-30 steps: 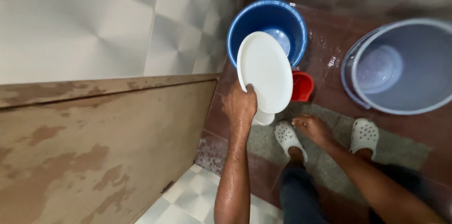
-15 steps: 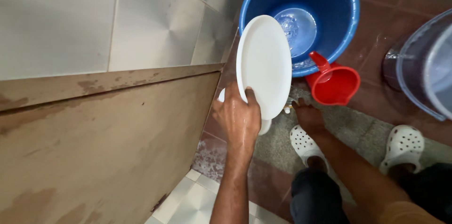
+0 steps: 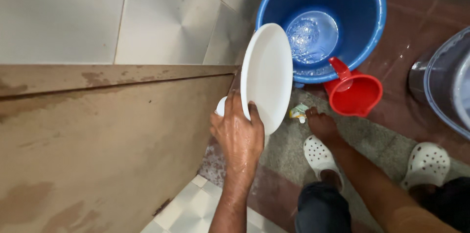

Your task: The person washes plates and small bowls by hand under running water and in a bucket, then carries the clean dishes to a shelf and places them down.

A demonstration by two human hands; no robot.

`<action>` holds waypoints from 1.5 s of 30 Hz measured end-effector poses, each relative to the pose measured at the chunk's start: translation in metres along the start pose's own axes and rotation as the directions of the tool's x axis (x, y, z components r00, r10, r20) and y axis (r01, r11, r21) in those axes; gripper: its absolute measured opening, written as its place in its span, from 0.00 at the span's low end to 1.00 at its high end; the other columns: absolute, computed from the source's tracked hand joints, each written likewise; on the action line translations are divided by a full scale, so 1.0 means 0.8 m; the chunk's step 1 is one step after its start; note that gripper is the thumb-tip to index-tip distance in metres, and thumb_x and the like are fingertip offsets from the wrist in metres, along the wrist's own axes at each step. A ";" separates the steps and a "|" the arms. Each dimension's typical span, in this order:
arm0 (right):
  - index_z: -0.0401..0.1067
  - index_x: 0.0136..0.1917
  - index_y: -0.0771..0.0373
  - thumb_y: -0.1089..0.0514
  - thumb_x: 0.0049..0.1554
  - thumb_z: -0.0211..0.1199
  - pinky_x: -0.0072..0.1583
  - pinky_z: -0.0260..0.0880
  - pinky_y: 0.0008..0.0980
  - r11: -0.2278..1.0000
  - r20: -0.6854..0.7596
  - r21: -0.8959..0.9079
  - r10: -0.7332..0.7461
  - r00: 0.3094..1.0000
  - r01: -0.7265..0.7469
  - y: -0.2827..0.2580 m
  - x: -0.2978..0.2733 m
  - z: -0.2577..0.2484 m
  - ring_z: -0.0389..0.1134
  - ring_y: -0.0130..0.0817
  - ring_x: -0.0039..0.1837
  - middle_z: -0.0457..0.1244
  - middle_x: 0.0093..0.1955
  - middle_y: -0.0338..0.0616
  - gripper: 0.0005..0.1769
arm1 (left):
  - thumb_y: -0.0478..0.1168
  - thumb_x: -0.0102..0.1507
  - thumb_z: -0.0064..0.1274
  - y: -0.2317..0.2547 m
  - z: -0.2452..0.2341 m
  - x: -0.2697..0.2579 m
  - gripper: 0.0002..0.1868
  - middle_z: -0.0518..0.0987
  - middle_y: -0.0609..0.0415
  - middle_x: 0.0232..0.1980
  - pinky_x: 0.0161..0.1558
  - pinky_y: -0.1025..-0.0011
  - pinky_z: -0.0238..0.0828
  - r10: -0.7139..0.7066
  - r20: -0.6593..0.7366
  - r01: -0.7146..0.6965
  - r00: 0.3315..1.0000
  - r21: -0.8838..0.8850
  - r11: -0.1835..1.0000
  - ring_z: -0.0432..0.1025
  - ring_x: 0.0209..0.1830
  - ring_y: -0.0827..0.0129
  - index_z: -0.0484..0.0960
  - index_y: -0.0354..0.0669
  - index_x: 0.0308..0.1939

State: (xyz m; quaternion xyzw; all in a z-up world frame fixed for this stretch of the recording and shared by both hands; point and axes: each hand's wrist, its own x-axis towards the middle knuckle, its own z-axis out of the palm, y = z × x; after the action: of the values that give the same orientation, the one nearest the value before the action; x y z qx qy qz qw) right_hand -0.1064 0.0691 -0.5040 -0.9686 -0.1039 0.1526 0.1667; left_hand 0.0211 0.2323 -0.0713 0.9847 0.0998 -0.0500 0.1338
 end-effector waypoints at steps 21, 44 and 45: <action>0.74 0.47 0.65 0.65 0.57 0.59 0.48 0.70 0.49 0.825 -0.363 0.539 0.045 0.931 0.170 -0.023 -0.102 -0.201 0.68 0.56 0.48 0.64 0.45 0.55 0.05 | 0.45 0.56 0.59 -0.003 -0.039 -0.123 0.37 0.71 0.53 0.69 0.53 0.33 0.59 -0.207 -0.042 0.211 0.977 0.231 0.950 0.58 0.63 0.31 0.69 0.54 0.70; 0.78 0.49 0.69 0.64 0.58 0.64 0.46 0.68 0.35 0.807 -0.583 0.460 -0.040 0.812 0.370 -0.069 -0.390 -0.846 0.70 0.37 0.43 0.68 0.44 0.49 0.07 | 0.43 0.52 0.60 0.153 -0.351 -0.428 0.41 0.63 0.52 0.77 0.59 0.33 0.50 -0.164 -0.211 0.201 0.963 0.166 0.965 0.51 0.67 0.27 0.69 0.52 0.71; 0.77 0.48 0.70 0.64 0.58 0.64 0.46 0.68 0.35 0.799 -0.586 0.475 -0.024 0.810 0.367 -0.072 -0.393 -0.858 0.70 0.37 0.42 0.68 0.44 0.49 0.06 | 0.43 0.54 0.61 0.160 -0.357 -0.437 0.39 0.63 0.51 0.77 0.59 0.32 0.49 -0.181 -0.184 0.208 0.966 0.141 0.968 0.50 0.68 0.28 0.69 0.50 0.70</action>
State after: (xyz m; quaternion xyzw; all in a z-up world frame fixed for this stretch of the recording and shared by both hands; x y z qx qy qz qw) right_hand -0.1811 -0.1565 0.2146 -0.8583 -0.1053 -0.1287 0.4854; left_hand -0.2727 0.1250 0.2786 0.9783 0.2030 0.0134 0.0401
